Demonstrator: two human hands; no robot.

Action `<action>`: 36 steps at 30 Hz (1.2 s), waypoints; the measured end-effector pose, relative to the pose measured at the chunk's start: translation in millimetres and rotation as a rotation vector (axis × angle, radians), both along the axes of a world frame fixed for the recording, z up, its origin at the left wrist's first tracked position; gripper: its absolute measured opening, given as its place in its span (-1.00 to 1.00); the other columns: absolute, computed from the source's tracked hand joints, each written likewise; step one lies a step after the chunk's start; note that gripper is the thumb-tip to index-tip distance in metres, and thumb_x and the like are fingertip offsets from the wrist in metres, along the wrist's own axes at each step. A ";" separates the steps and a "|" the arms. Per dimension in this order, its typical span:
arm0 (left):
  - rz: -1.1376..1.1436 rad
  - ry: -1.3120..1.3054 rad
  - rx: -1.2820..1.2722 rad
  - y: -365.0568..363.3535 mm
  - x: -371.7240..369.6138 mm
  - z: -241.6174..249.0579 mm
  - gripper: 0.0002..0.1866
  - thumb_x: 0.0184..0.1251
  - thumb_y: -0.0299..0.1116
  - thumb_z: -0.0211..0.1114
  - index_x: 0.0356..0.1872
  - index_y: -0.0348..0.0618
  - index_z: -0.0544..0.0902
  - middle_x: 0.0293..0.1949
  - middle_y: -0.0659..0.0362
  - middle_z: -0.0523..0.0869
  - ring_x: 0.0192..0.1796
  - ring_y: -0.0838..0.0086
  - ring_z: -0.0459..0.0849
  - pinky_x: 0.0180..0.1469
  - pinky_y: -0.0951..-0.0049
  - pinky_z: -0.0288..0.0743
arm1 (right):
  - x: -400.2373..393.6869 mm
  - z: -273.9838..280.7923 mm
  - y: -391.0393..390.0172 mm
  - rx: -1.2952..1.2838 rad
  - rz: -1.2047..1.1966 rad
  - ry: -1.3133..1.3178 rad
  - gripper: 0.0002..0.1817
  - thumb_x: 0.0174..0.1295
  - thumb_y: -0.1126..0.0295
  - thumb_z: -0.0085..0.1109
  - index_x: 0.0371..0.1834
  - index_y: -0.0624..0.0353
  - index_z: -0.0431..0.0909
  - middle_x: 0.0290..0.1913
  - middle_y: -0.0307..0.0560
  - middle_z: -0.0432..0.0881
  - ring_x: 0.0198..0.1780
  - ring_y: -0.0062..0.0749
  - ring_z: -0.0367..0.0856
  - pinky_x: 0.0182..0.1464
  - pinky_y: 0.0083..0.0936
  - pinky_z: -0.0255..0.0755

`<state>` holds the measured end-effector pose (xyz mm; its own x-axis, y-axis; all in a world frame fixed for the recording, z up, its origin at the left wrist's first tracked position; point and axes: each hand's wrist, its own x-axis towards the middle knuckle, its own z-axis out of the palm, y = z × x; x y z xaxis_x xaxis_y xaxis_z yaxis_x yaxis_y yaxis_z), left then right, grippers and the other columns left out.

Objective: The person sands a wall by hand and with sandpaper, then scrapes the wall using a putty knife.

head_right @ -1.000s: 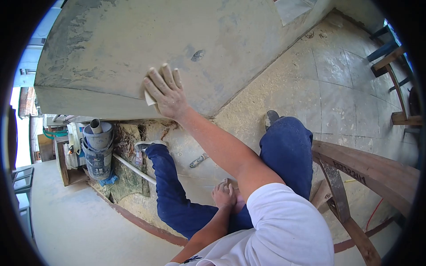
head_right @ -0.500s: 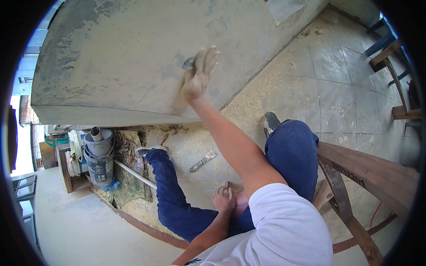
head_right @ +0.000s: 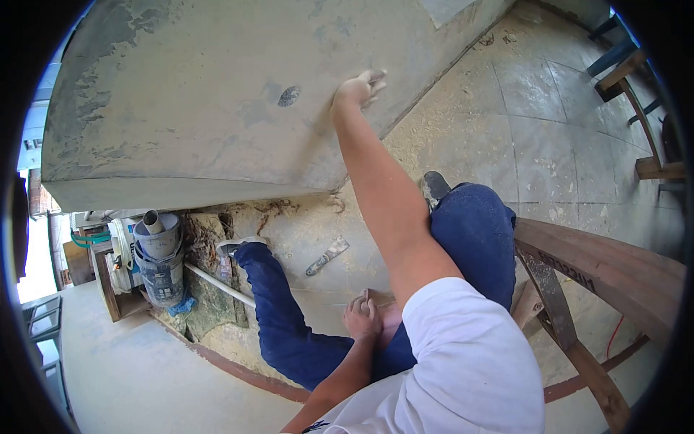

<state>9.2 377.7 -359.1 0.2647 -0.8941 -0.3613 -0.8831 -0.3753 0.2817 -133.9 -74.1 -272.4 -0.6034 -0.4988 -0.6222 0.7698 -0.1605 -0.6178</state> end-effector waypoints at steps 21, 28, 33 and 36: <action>-0.026 0.018 0.029 -0.5 1.7 -4.7 -0.70 0.28 -0.14 0.13 -0.14 -0.08 0.66 0.00 0.14 0.64 0.15 0.20 0.49 0.26 0.19 0.24 | -13.2 -33.8 8.4 -0.311 0.012 0.413 -0.41 0.42 0.21 -0.29 0.53 -0.16 -0.03 0.58 -0.08 -0.24 0.57 -0.09 -0.38 0.53 -0.16 -0.51; -0.057 0.026 -0.021 -0.1 -0.3 -2.1 -0.72 0.25 -0.18 0.16 -0.15 -0.09 0.66 -0.01 0.11 0.65 0.12 0.16 0.50 0.23 0.17 0.27 | -12.6 -1.8 -3.0 -0.211 -0.010 1.142 -0.39 0.40 0.36 -0.22 0.53 0.04 -0.05 0.57 -0.04 -0.18 0.58 -0.08 -0.37 0.52 -0.18 -0.39; -0.029 0.036 -0.002 -1.5 -1.8 -1.3 -0.72 0.24 -0.19 0.16 -0.16 -0.12 0.66 -0.04 0.08 0.65 0.11 0.14 0.51 0.22 0.17 0.29 | -45.1 -58.6 -21.8 -0.152 -0.032 0.260 -0.39 0.42 0.37 -0.26 0.53 0.06 -0.10 0.58 -0.05 -0.21 0.57 -0.02 -0.37 0.52 -0.17 -0.39; -0.031 0.021 -0.034 -3.3 -1.0 1.2 -0.72 0.24 -0.18 0.16 -0.18 -0.14 0.66 -0.06 0.08 0.66 0.09 0.13 0.52 0.20 0.18 0.31 | -26.1 -50.8 -7.4 0.021 0.113 0.218 -0.40 0.46 0.30 -0.30 0.54 0.02 -0.16 0.58 -0.09 -0.22 0.57 -0.03 -0.36 0.52 -0.16 -0.38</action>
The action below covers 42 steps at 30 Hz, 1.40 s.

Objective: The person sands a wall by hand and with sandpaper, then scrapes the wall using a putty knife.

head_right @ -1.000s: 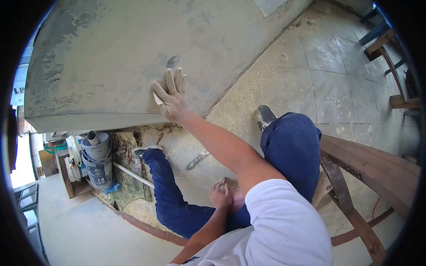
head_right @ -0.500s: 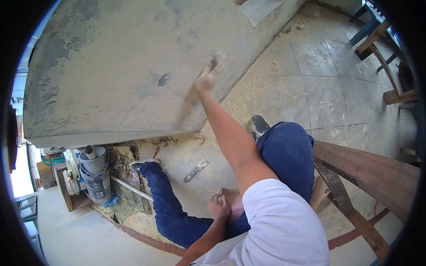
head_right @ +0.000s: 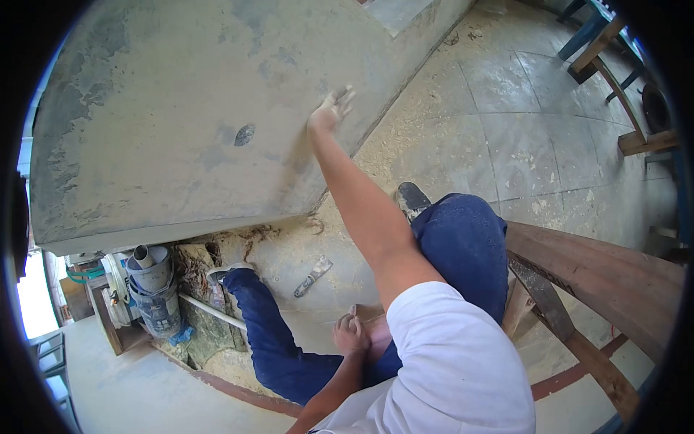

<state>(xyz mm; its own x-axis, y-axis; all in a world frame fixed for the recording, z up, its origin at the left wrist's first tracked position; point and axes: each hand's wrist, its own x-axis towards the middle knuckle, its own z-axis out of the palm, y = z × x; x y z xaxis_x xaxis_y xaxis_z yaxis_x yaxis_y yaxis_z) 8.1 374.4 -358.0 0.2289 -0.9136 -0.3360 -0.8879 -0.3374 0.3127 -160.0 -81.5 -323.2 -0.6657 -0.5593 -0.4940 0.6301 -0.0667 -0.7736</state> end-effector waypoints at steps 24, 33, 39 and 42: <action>-0.010 0.044 0.029 9.2 4.6 -6.7 -0.73 0.23 -0.20 0.19 -0.14 -0.12 0.64 0.00 0.07 0.62 0.15 0.13 0.47 0.24 0.15 0.26 | 47.1 -24.7 23.3 -0.150 0.009 0.579 -0.38 0.49 0.10 -0.42 0.55 -0.06 -0.27 0.57 -0.09 -0.19 0.57 -0.18 -0.26 0.53 -0.12 -0.37; 0.005 0.038 -0.031 8.7 6.1 -12.6 -0.74 0.23 -0.23 0.19 -0.15 -0.13 0.64 -0.01 0.07 0.63 0.14 0.13 0.49 0.23 0.12 0.27 | -4.4 -10.3 -2.6 0.116 0.072 0.301 -0.42 0.49 0.20 -0.53 0.55 -0.08 -0.29 0.57 -0.09 -0.15 0.55 -0.06 -0.22 0.51 -0.11 -0.26; -0.032 0.062 0.011 -0.6 -0.7 -5.8 -0.75 0.22 -0.26 0.20 -0.16 -0.15 0.64 0.00 0.05 0.63 0.15 0.11 0.48 0.23 0.12 0.28 | 24.0 -75.6 14.4 0.033 -0.020 -0.113 -0.38 0.49 0.22 -0.40 0.55 0.00 -0.32 0.56 -0.06 -0.12 0.55 -0.05 -0.25 0.51 -0.20 -0.30; -0.051 0.033 -0.033 6.0 7.1 -8.7 -0.76 0.25 -0.26 0.16 -0.19 -0.18 0.64 -0.03 0.04 0.64 0.11 0.11 0.51 0.21 0.13 0.30 | -14.4 -92.2 -14.3 0.083 -0.095 -0.741 -0.40 0.49 0.15 -0.41 0.52 0.14 -0.15 0.50 0.02 0.03 0.49 -0.17 0.02 0.49 -0.34 -0.09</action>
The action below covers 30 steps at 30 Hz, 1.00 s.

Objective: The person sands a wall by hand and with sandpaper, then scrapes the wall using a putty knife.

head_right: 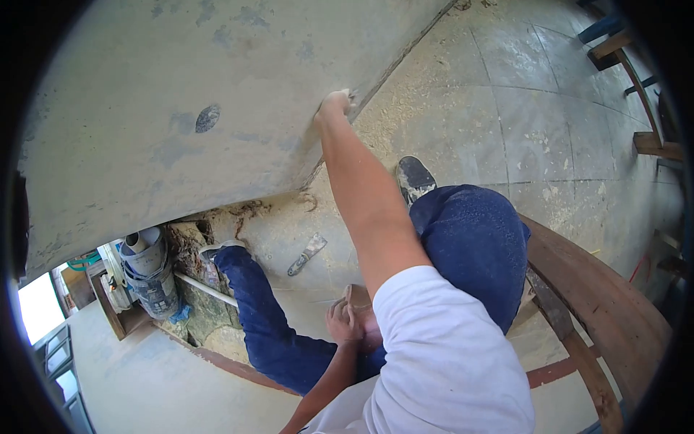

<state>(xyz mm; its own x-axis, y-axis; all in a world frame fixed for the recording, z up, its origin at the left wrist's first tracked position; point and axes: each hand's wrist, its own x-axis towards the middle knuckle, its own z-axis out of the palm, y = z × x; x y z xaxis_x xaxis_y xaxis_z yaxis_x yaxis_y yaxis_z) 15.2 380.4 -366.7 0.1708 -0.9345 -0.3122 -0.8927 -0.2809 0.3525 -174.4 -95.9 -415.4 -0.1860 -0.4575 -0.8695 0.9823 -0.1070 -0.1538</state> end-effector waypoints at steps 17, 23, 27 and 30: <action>-0.032 0.013 -0.035 0.1 -5.6 2.5 -0.74 0.29 -0.25 0.11 -0.23 -0.23 0.64 -0.08 0.03 0.66 0.09 0.12 0.53 0.21 0.12 0.30 | 101.2 15.8 61.2 -0.021 0.218 1.177 -0.36 0.46 0.16 -0.38 0.53 0.12 -0.24 0.50 0.05 0.04 0.54 -0.13 -0.13 0.49 -0.17 -0.10; -0.043 -0.014 -0.055 3.9 1.6 -3.3 -0.75 0.29 -0.28 0.12 -0.20 -0.22 0.64 -0.05 0.01 0.65 0.09 0.12 0.53 0.21 0.13 0.30 | 22.5 56.4 23.2 0.005 0.182 0.062 -0.38 0.47 0.19 -0.41 0.54 0.08 -0.26 0.55 0.06 -0.19 0.54 -0.02 -0.16 0.49 -0.07 -0.13; -0.025 -0.012 -0.071 0.8 -1.7 -1.4 -0.75 0.28 -0.27 0.13 -0.20 -0.23 0.64 -0.04 0.01 0.65 0.09 0.11 0.52 0.20 0.13 0.31 | 111.8 97.4 70.9 -0.239 0.131 1.451 -0.40 0.46 0.30 -0.40 0.55 0.03 -0.23 0.56 0.07 -0.28 0.56 0.01 -0.40 0.52 -0.10 -0.21; 0.007 0.036 0.026 -1.5 -0.8 0.1 -0.71 0.21 -0.26 0.21 -0.10 -0.17 0.62 0.05 0.05 0.59 0.18 0.08 0.45 0.27 0.11 0.25 | 126.0 62.1 85.7 -0.384 0.086 1.235 -0.39 0.46 0.35 -0.43 0.50 0.33 -0.30 0.55 0.14 -0.26 0.57 -0.05 -0.34 0.52 -0.23 -0.24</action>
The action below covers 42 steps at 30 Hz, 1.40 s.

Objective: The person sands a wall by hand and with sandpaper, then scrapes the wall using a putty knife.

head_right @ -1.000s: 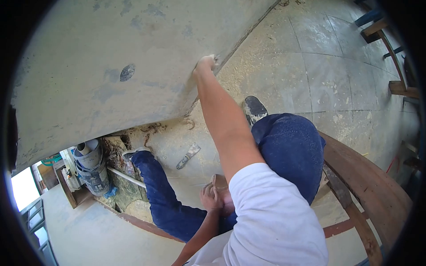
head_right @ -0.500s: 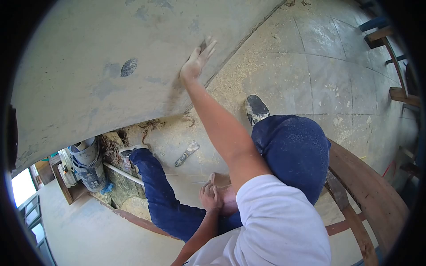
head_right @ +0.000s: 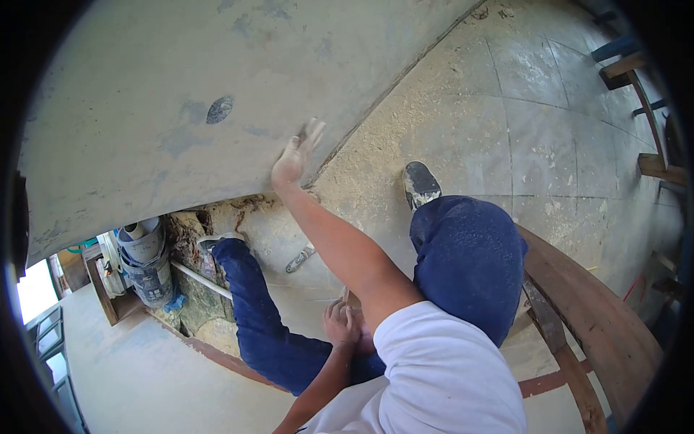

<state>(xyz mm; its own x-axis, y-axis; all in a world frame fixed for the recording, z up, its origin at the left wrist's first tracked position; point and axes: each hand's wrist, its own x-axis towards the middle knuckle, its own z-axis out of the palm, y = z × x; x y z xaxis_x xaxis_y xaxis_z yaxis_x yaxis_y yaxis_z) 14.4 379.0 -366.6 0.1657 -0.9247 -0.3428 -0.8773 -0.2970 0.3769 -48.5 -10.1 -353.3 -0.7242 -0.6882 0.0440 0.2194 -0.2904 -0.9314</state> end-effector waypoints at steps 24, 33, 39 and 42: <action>-0.032 -0.023 -0.121 -1.0 2.6 -3.9 -0.73 0.25 -0.23 0.14 -0.20 -0.20 0.64 -0.02 0.04 0.64 0.11 0.10 0.51 0.22 0.12 0.29 | -15.9 -59.3 -43.6 0.190 -0.072 -1.004 -0.42 0.44 0.32 -0.26 0.53 -0.13 -0.02 0.57 0.01 -0.21 0.57 -0.06 -0.42 0.53 -0.10 -0.47; -0.026 0.019 -0.025 1.2 0.9 1.4 -0.68 0.21 -0.23 0.22 -0.09 -0.19 0.60 0.05 0.04 0.60 0.17 0.10 0.47 0.24 0.11 0.27 | -2.6 15.1 1.8 0.221 -0.066 -0.257 -0.45 0.48 0.25 -0.42 0.51 0.14 -0.05 0.53 0.09 -0.08 0.55 -0.07 -0.20 0.52 -0.19 -0.23; -0.012 0.020 -0.077 4.5 5.3 0.8 -0.71 0.23 -0.23 0.19 -0.11 -0.15 0.62 0.03 0.06 0.61 0.16 0.10 0.48 0.25 0.13 0.26 | 0.5 42.7 -7.2 0.251 -0.139 -0.140 -0.43 0.47 0.26 -0.36 0.53 0.03 -0.09 0.53 0.10 -0.08 0.55 0.08 -0.28 0.53 -0.18 -0.28; -0.037 0.031 -0.099 2.7 -2.4 1.1 -0.71 0.27 -0.21 0.14 -0.10 -0.13 0.63 0.02 0.07 0.62 0.15 0.13 0.48 0.27 0.14 0.24 | 11.4 21.0 0.1 0.113 -0.094 0.073 -0.44 0.48 0.26 -0.39 0.54 0.00 -0.10 0.54 0.09 -0.12 0.55 0.09 -0.30 0.52 -0.13 -0.32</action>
<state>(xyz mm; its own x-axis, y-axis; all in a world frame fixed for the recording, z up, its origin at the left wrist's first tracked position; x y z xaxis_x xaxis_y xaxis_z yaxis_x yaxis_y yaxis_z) 12.0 381.6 -365.5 0.1213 -0.9597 -0.2536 -0.8745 -0.2242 0.4301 -37.0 -10.0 -332.3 -0.7835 -0.6209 0.0251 0.1262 -0.1986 -0.9719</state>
